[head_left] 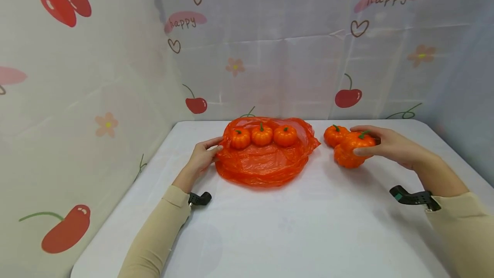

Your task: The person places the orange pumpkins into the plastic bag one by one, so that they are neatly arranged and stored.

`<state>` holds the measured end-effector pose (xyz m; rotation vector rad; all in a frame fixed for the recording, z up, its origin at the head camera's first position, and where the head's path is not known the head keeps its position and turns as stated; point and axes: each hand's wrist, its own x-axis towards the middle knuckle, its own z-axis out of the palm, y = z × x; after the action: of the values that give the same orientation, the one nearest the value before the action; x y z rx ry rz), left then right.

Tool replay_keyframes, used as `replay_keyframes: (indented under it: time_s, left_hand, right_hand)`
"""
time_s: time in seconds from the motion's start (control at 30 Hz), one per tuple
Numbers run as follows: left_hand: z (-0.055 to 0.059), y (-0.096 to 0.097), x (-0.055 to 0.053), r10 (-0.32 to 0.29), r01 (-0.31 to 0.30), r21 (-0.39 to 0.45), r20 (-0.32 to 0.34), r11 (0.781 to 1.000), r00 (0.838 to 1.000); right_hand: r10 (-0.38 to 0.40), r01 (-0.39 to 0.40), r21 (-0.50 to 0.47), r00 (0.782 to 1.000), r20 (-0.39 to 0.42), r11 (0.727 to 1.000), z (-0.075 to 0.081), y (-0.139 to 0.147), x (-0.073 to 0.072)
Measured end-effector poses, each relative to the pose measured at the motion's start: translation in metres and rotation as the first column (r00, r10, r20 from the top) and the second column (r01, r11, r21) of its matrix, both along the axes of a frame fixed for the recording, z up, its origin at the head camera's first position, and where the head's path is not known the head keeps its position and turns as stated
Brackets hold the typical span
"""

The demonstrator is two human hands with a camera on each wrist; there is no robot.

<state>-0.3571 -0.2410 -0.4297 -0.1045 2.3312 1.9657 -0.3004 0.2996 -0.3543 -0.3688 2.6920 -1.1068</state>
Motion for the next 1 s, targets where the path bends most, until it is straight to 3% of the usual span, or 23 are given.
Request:
replay_keyframes:
  time_s: [0.5,1.0]
  left_hand:
    - [0.0,0.0,0.002,0.005,-0.005,0.002,0.0,1.0,1.0]
    - [0.0,-0.001,0.0,-0.001,0.001,-0.001,-0.01,1.0,1.0]
  right_hand:
    - [0.031,-0.03,-0.034,0.999,0.022,0.999,0.008,-0.04,-0.005]
    - [0.118,-0.118,-0.004,0.993,-0.017,0.993,0.017,-0.084,-0.026]
